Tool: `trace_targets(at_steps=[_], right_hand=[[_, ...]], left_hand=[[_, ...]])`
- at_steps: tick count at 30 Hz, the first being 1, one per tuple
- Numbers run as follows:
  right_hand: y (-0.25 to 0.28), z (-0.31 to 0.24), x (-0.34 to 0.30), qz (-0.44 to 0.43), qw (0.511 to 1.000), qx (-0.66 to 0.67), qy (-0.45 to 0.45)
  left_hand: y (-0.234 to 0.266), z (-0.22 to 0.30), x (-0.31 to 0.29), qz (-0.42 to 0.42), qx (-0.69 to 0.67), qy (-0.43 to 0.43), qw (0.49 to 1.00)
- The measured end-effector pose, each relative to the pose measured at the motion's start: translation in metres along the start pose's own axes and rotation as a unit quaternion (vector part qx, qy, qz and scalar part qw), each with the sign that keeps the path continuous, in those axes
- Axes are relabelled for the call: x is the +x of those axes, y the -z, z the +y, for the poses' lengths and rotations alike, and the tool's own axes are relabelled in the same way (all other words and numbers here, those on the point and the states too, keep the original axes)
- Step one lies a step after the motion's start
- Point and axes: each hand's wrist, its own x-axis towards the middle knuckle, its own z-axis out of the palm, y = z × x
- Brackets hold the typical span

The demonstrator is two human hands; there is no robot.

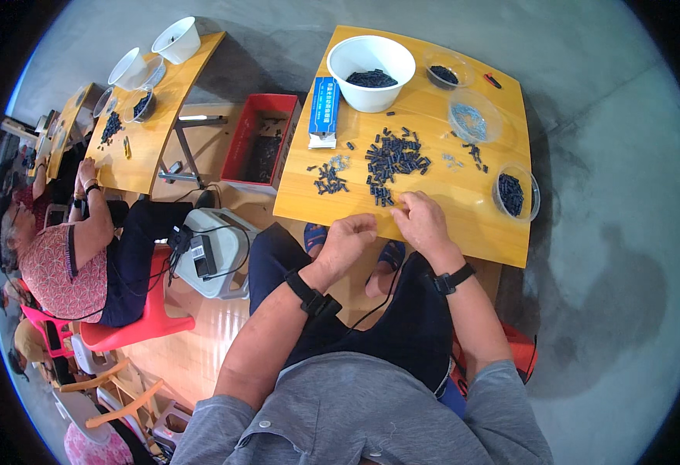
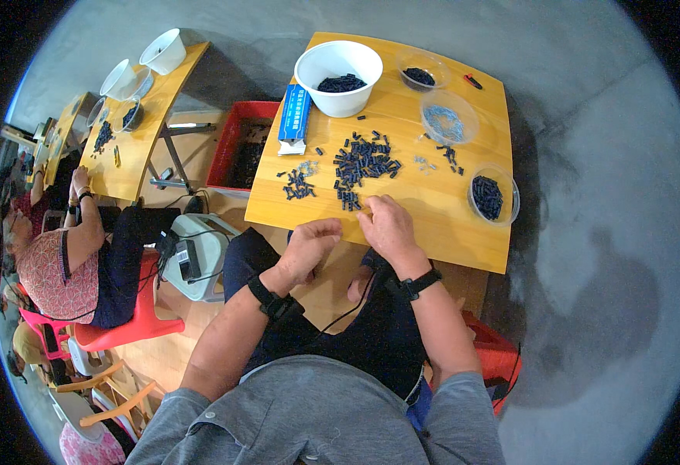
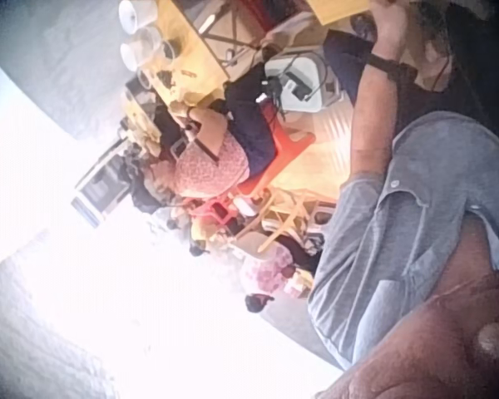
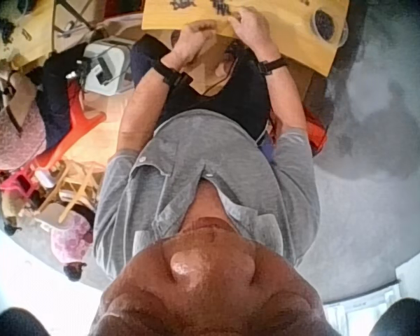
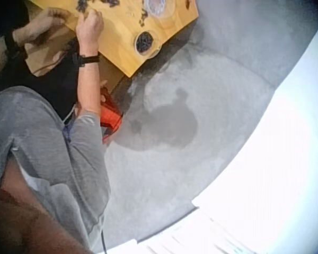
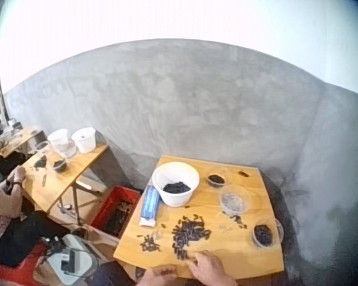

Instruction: The person picks up a blue plastic piece and a metal pin from the table, inserts the pin into the plastic piece, and places the assembled component back down.

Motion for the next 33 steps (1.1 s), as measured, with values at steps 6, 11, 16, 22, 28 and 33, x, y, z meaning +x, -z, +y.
trace_targets(at_steps=[6, 11, 16, 22, 28, 33], right_hand=[[-0.007, -0.004, 0.006, 0.014, 1.000, -0.021, 0.013], [-0.014, 0.004, 0.004, 0.044, 0.998, -0.002, 0.040], [-0.014, 0.013, -0.007, 0.090, 0.978, 0.187, 0.026], [0.004, -0.016, -0.024, 0.048, 0.920, 0.376, -0.102], [0.011, -0.034, -0.026, 0.125, 0.969, 0.202, 0.068], [0.015, -0.040, -0.025, 0.120, 0.973, 0.150, 0.125]], left_hand=[[0.002, -0.011, 0.004, -0.002, 0.022, -0.045, 0.999], [0.003, -0.013, 0.004, -0.006, 0.009, -0.033, 0.999], [-0.005, 0.001, -0.003, 0.005, -0.021, 0.003, 1.000], [-0.022, 0.015, -0.009, 0.019, -0.143, -0.037, 0.989], [-0.035, 0.029, -0.015, 0.041, -0.252, -0.010, 0.967], [-0.032, 0.021, -0.010, 0.026, -0.296, -0.016, 0.955]])
